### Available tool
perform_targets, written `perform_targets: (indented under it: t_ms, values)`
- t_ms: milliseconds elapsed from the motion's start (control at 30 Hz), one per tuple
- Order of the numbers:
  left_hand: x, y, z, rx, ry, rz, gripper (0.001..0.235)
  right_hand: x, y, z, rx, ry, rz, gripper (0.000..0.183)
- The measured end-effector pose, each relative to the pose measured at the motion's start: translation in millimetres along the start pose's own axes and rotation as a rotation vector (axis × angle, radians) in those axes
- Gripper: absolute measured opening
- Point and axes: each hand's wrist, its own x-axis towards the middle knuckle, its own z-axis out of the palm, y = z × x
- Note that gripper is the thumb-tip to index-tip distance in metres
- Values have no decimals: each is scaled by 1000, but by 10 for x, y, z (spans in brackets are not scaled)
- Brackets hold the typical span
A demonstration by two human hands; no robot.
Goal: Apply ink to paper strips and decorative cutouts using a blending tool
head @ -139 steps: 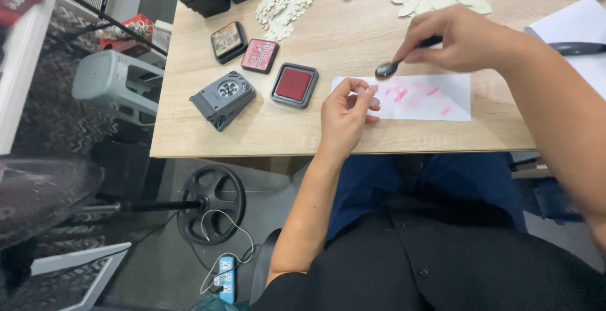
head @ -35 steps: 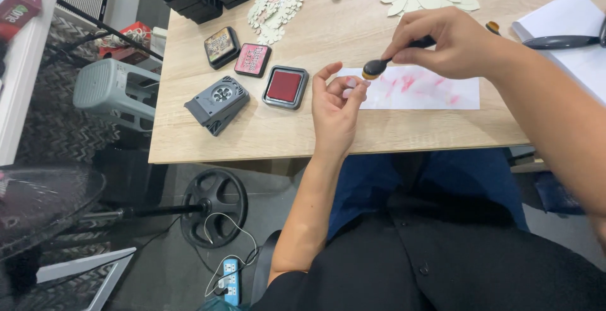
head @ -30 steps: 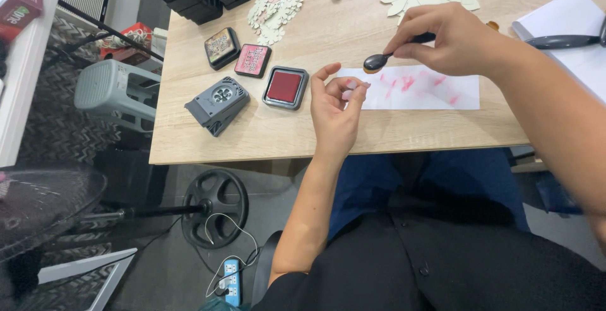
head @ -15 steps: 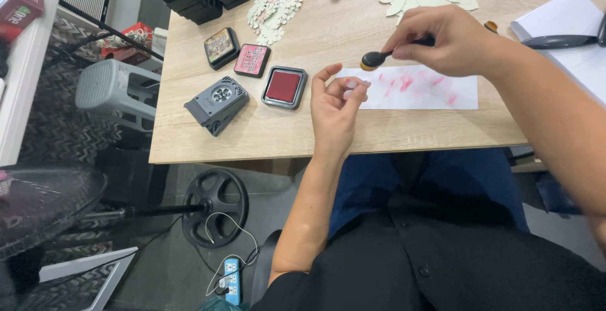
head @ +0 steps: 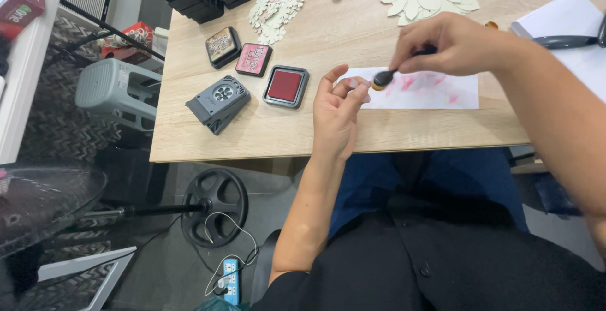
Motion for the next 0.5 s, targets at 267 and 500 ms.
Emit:
perform_targets:
  t_ms: [267, 500]
  values:
    - [-4, -219, -117, -35, 95, 21, 45, 538, 92, 186, -296, 230, -70, 22]
    - [53, -479, -249, -39, 106, 86, 41, 1443, 111, 799, -373, 33, -74, 31]
